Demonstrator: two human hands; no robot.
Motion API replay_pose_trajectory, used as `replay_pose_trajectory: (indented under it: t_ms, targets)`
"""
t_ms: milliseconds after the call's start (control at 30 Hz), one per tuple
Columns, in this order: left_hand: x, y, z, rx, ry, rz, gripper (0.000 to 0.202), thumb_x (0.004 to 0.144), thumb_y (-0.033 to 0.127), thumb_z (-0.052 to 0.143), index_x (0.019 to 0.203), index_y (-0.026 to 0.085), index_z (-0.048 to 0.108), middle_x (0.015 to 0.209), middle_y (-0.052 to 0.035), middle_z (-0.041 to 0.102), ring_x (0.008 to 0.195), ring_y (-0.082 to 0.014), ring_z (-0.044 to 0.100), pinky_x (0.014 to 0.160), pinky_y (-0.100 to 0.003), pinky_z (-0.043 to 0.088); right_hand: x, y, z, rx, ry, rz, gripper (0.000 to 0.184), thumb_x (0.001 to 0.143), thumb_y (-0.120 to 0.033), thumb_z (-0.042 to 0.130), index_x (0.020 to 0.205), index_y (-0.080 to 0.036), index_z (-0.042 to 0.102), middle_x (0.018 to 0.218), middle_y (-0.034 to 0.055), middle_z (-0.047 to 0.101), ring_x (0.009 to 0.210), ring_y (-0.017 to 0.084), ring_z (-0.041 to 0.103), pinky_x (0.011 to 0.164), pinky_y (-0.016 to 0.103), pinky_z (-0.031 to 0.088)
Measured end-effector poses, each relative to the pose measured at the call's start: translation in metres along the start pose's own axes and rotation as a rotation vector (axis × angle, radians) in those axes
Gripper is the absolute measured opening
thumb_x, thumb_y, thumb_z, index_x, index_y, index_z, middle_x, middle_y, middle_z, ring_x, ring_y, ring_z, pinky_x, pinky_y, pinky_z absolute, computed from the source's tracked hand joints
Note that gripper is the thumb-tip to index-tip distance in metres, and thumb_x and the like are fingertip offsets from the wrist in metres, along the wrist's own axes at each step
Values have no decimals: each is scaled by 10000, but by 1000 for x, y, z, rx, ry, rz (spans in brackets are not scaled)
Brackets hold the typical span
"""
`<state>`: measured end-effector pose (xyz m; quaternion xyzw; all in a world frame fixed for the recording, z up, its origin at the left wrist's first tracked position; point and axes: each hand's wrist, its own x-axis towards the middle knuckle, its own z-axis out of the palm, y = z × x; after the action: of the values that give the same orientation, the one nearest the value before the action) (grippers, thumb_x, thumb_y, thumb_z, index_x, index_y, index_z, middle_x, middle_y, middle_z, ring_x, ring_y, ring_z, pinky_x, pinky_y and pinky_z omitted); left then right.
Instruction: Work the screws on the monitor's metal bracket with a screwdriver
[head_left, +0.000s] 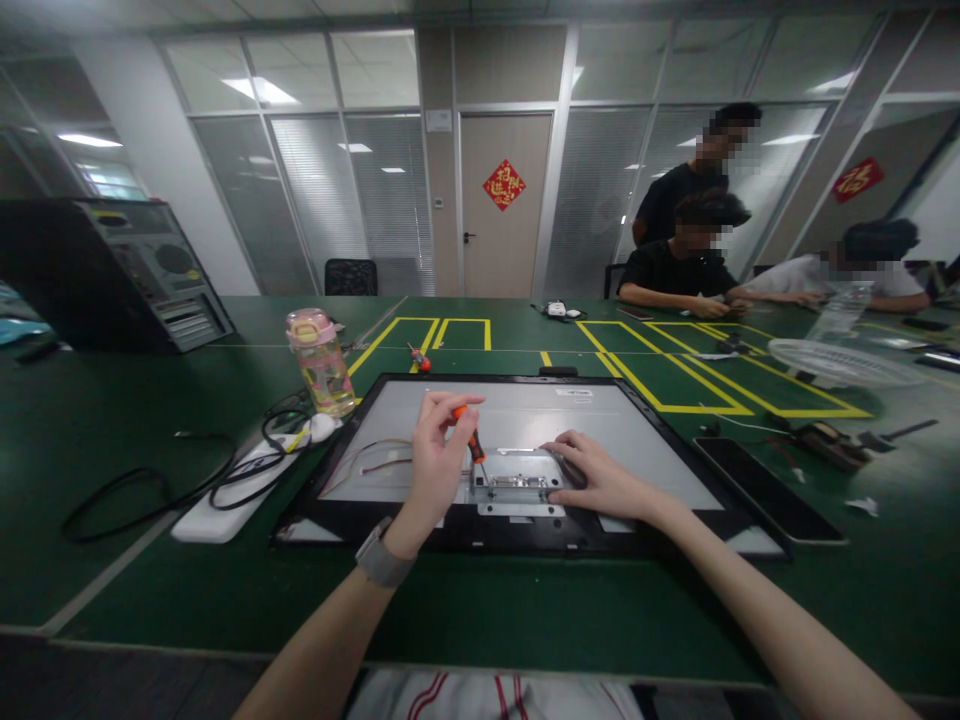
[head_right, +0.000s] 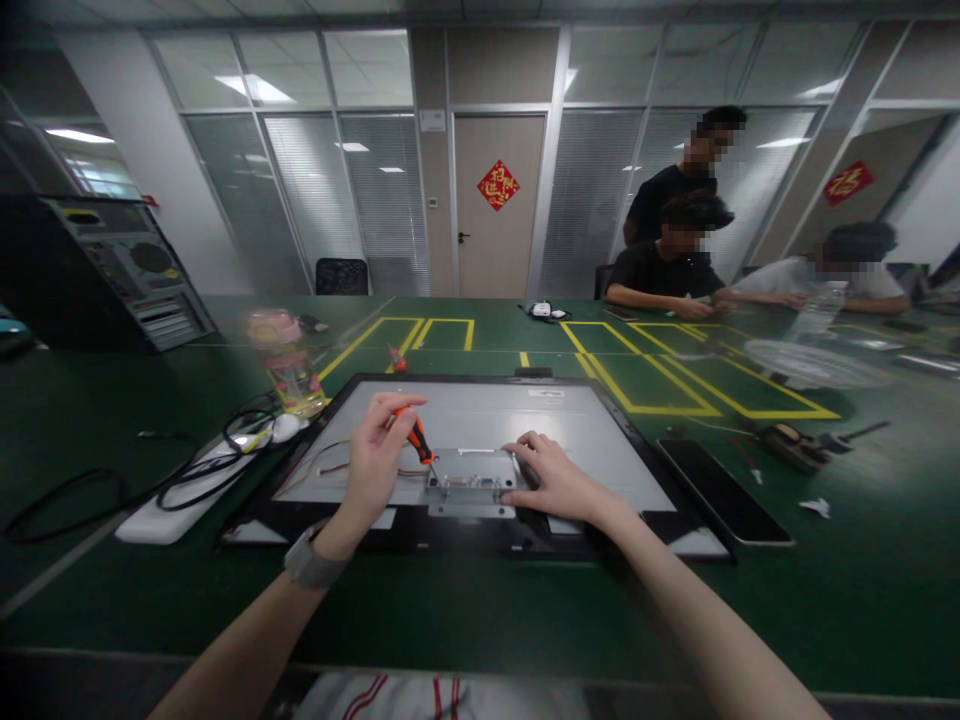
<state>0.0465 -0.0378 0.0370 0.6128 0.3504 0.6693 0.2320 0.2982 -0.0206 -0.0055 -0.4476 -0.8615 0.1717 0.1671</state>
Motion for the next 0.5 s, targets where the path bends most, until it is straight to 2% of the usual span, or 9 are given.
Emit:
replay_pose_trajectory:
  t_ms: [100,200,267,367,500]
  targets:
    - [-1,1,0,-78,-46,-32,288,889,252,436,1021,173,679,1020,-65,624,930,-185,582,832,-291,450,0,0,0,-4,-4,-1,652,755,-554,615,1299,-225,469,1186,109,457,1095,288,468,966,432,390]
    - [-2,0,0,-99,-78,-71,285,884,264,485,1098,169,647,994,-70,654,906,-184,599,823,-297,460,-1,-1,-1,1,-7,5,656,755,-555,616,1303,-229,464,1190,111,457,1097,292,465,966,438,388]
    - [-2,-1,0,-56,-72,-34,251,849,264,558,1061,180,664,915,-54,642,844,-168,589,770,-276,463,-1,-1,0,0,-5,6,655,756,-553,615,1304,-228,464,1191,111,458,1095,291,467,968,438,385]
    - [-1,-4,1,27,-27,66,143,771,242,666,902,196,699,809,-20,572,753,-144,547,704,-253,444,0,-1,0,-3,-2,1,649,753,-552,616,1297,-228,472,1180,108,463,1089,290,470,966,437,384]
    - [1,-4,1,51,19,101,90,716,225,723,802,209,703,769,1,502,700,-129,509,690,-248,432,0,-1,0,-6,-8,6,656,752,-551,617,1295,-213,474,1173,112,462,1082,290,471,958,430,388]
